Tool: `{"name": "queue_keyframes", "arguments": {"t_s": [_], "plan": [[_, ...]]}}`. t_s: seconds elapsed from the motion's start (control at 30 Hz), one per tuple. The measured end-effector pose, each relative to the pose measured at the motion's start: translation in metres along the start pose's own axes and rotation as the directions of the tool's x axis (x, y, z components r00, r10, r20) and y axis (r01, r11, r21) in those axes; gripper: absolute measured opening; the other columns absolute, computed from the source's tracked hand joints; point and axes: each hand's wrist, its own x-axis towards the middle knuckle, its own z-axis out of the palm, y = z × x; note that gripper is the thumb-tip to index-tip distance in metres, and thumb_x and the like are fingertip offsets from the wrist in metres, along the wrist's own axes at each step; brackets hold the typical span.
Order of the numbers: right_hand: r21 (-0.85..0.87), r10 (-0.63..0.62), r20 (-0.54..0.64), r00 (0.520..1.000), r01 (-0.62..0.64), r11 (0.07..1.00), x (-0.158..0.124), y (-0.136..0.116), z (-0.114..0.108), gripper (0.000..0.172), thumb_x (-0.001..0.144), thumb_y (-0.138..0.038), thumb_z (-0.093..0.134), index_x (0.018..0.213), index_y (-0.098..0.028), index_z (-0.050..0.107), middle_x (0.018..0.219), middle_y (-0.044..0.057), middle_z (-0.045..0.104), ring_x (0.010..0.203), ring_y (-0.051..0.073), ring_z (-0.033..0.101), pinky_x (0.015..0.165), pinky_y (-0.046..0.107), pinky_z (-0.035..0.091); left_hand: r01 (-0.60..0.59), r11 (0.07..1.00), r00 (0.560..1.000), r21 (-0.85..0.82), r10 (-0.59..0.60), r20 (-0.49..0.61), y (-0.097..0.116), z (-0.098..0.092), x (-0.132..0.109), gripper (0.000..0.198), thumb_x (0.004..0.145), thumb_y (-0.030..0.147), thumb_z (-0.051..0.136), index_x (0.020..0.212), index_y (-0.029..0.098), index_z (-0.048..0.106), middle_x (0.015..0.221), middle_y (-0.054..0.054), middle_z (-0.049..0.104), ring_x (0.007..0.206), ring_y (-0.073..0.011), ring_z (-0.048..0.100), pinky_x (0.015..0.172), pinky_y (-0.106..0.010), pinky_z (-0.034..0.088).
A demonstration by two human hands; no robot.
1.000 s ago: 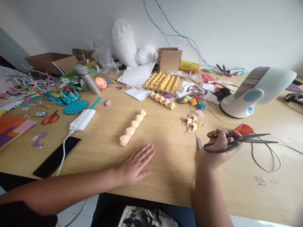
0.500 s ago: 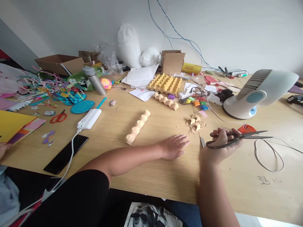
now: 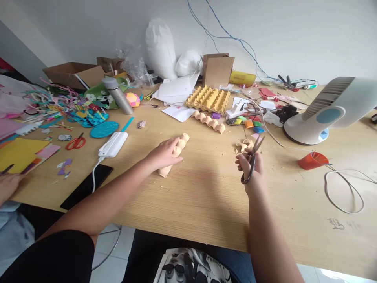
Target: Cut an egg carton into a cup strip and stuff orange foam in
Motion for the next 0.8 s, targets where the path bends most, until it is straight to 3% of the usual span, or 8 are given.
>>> {"name": "queue_keyframes", "arguments": {"t_s": [0.07,0.2,0.4,0.5,0.57,0.7,0.8], "plan": [[-0.067,0.058,0.120,0.991,-0.050,0.997,-0.004,0.002,0.005,0.051,0.076,-0.042,0.088,0.117,-0.025,0.061,0.089,-0.002,0.068,0.084,0.017,0.065,0.072,0.030,0.049,0.106,0.994,0.993,-0.033,-0.104,0.060,-0.012,0.002,-0.005,0.103,0.086,0.054,0.074,0.171,0.021,0.026,0.169,-0.017,0.047,0.150,-0.0386,0.052,0.118,-0.048,0.047],[-0.153,0.116,0.180,0.977,-0.089,0.984,-0.007,0.006,0.012,0.060,0.070,-0.050,0.091,0.114,-0.024,0.060,0.087,-0.002,0.068,0.077,0.017,0.061,0.068,0.031,0.047,0.158,0.982,0.987,-0.102,-0.154,0.043,-0.006,0.010,-0.007,0.085,0.087,0.039,0.069,0.166,0.026,0.039,0.155,-0.013,0.064,0.132,-0.0363,0.067,0.102,-0.042,0.055],[-0.162,0.112,0.220,0.969,-0.077,0.984,-0.008,0.016,0.014,0.055,0.075,-0.054,0.089,0.113,-0.025,0.062,0.089,0.000,0.071,0.081,0.019,0.065,0.069,0.031,0.048,0.087,0.914,0.994,-0.396,-0.107,-0.027,0.009,0.002,0.003,0.074,0.084,0.037,0.070,0.156,0.028,0.052,0.142,-0.007,0.072,0.123,-0.0303,0.071,0.098,-0.038,0.057],[-0.101,0.146,0.284,0.948,-0.122,0.987,-0.014,0.019,0.020,0.055,0.075,-0.054,0.091,0.112,-0.025,0.061,0.101,0.005,0.077,0.090,0.022,0.072,0.073,0.034,0.052,-0.009,0.869,0.997,-0.495,-0.031,-0.073,0.040,0.003,0.000,0.073,0.087,0.041,0.071,0.155,0.025,0.051,0.137,-0.010,0.074,0.114,-0.0298,0.074,0.091,-0.038,0.060],[-0.009,0.181,0.312,0.933,-0.187,0.982,-0.018,0.019,0.025,0.057,0.073,-0.052,0.092,0.111,-0.025,0.059,0.103,0.006,0.078,0.089,0.023,0.074,0.073,0.035,0.055,-0.136,0.853,0.990,-0.504,0.095,-0.107,0.071,0.010,-0.006,0.071,0.090,0.043,0.069,0.156,0.024,0.049,0.134,-0.011,0.075,0.106,-0.0297,0.076,0.084,-0.039,0.061],[0.185,0.251,0.207,0.946,-0.289,0.939,-0.020,0.015,0.029,0.060,0.064,-0.045,0.098,0.104,-0.025,0.058,0.084,-0.002,0.070,0.070,0.017,0.068,0.064,0.030,0.056,-0.317,0.836,0.942,-0.448,0.224,-0.248,0.128,0.028,-0.015,0.073,0.092,0.041,0.068,0.157,0.016,0.045,0.131,-0.018,0.075,0.115,-0.0345,0.074,0.093,-0.045,0.061],[0.244,0.252,0.178,0.951,-0.291,0.925,-0.019,0.011,0.027,0.058,0.063,-0.038,0.098,0.103,-0.024,0.059,0.083,-0.005,0.065,0.070,0.014,0.064,0.063,0.027,0.054,-0.350,0.817,0.933,-0.458,0.261,-0.247,0.145,0.034,-0.019,0.077,0.093,0.040,0.066,0.160,0.011,0.041,0.135,-0.022,0.073,0.120,-0.0355,0.073,0.098,-0.047,0.060]]}}
